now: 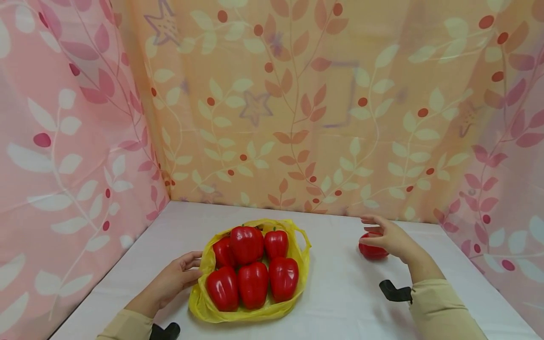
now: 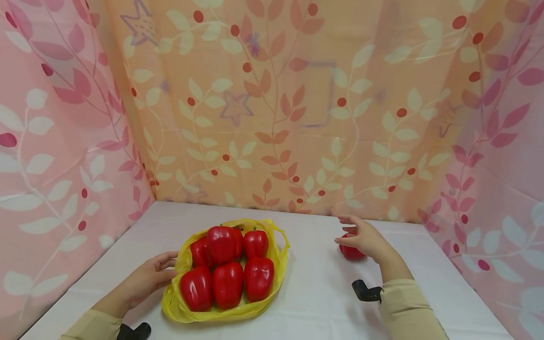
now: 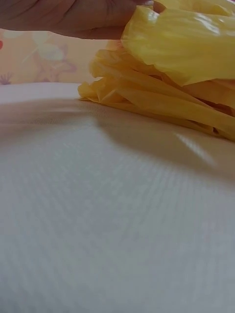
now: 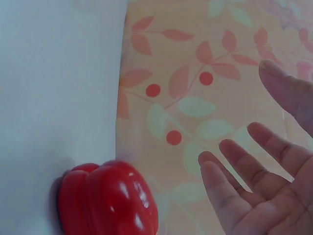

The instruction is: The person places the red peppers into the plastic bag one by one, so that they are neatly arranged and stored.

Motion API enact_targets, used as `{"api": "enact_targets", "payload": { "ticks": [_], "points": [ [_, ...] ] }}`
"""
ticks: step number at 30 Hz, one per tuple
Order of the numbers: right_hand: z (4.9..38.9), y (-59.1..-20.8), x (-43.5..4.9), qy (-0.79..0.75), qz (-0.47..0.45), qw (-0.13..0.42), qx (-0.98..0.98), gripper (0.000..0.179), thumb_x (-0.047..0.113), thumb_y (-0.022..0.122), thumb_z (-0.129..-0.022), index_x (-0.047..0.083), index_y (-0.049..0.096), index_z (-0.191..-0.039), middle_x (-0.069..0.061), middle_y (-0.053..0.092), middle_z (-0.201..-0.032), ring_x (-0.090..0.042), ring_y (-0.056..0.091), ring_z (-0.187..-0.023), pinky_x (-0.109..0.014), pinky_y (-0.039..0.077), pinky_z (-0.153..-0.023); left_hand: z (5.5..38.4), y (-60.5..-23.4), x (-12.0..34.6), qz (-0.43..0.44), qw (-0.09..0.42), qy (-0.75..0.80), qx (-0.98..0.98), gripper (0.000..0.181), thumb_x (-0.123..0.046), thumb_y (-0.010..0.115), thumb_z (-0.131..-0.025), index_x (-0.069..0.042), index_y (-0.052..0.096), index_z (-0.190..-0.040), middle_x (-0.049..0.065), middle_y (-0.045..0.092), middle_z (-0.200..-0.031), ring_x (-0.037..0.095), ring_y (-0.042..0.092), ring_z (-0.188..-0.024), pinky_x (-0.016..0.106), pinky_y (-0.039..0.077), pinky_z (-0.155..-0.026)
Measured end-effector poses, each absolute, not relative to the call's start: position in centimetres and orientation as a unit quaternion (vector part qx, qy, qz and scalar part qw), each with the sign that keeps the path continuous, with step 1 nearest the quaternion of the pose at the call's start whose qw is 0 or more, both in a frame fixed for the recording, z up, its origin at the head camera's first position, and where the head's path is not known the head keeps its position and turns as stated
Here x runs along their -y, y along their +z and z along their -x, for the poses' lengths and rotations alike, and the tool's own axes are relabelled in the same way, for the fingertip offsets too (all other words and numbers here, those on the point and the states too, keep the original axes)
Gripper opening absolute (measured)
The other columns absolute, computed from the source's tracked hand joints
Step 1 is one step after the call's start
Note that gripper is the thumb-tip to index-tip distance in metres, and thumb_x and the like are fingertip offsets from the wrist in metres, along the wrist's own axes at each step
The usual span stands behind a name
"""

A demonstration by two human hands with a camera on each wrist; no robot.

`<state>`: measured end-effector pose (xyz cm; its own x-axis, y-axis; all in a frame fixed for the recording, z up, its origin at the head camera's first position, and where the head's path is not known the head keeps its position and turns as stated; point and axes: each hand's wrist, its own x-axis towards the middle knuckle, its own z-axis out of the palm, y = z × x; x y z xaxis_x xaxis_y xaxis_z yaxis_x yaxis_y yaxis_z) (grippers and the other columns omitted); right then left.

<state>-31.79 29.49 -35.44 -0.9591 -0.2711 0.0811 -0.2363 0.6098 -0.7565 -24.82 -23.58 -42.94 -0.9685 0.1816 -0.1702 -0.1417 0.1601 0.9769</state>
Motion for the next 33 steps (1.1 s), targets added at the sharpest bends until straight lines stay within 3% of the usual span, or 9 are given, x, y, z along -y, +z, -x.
{"api": "enact_targets", "payload": {
  "ticks": [10, 20, 28, 33],
  "points": [
    [31.9, -36.2, -30.7, -0.393, 0.061, 0.006, -0.918, 0.074, 0.036, 0.067, -0.081, 0.005, 0.031, -0.138, -0.025, 0.036, -0.137, -0.045, 0.038, -0.120, -0.048, 0.049, -0.084, 24.9, -42.9, 23.5, -0.002, 0.121, 0.642, -0.757, 0.061, -0.017, 0.065, -0.084, -0.004, 0.036, -0.136, 0.012, 0.055, -0.117, 0.020, 0.057, -0.100, 0.035, 0.050, -0.085],
    [32.5, -37.6, -32.5, -0.379, 0.008, -0.014, -0.925, 0.076, 0.037, 0.065, -0.083, 0.000, 0.029, -0.138, -0.031, 0.033, -0.136, -0.047, 0.035, -0.121, -0.057, 0.041, -0.090, 24.9, -42.7, 23.5, -0.008, 0.123, 0.644, -0.755, 0.061, -0.017, 0.064, -0.084, -0.004, 0.036, -0.136, 0.011, 0.055, -0.117, 0.019, 0.057, -0.100, 0.035, 0.050, -0.086],
    [33.2, -39.2, -33.3, -0.344, -0.044, 0.001, -0.938, 0.086, 0.043, 0.066, -0.080, -0.005, 0.024, -0.139, -0.035, 0.030, -0.133, -0.051, 0.031, -0.118, -0.060, 0.039, -0.089, 24.8, -42.8, 23.6, -0.042, 0.134, 0.653, -0.744, 0.056, -0.009, 0.057, -0.089, 0.001, 0.031, -0.137, 0.013, 0.054, -0.118, 0.019, 0.056, -0.102, 0.034, 0.050, -0.086],
    [33.6, -40.1, -33.3, -0.314, -0.047, -0.003, -0.948, 0.083, 0.039, 0.066, -0.081, -0.010, 0.026, -0.136, -0.038, 0.031, -0.130, -0.052, 0.031, -0.116, -0.061, 0.037, -0.091, 24.7, -42.8, 23.5, -0.038, 0.134, 0.651, -0.746, 0.055, -0.007, 0.056, -0.089, 0.000, 0.031, -0.138, 0.013, 0.053, -0.119, 0.020, 0.056, -0.103, 0.035, 0.049, -0.087]
  ]
}}
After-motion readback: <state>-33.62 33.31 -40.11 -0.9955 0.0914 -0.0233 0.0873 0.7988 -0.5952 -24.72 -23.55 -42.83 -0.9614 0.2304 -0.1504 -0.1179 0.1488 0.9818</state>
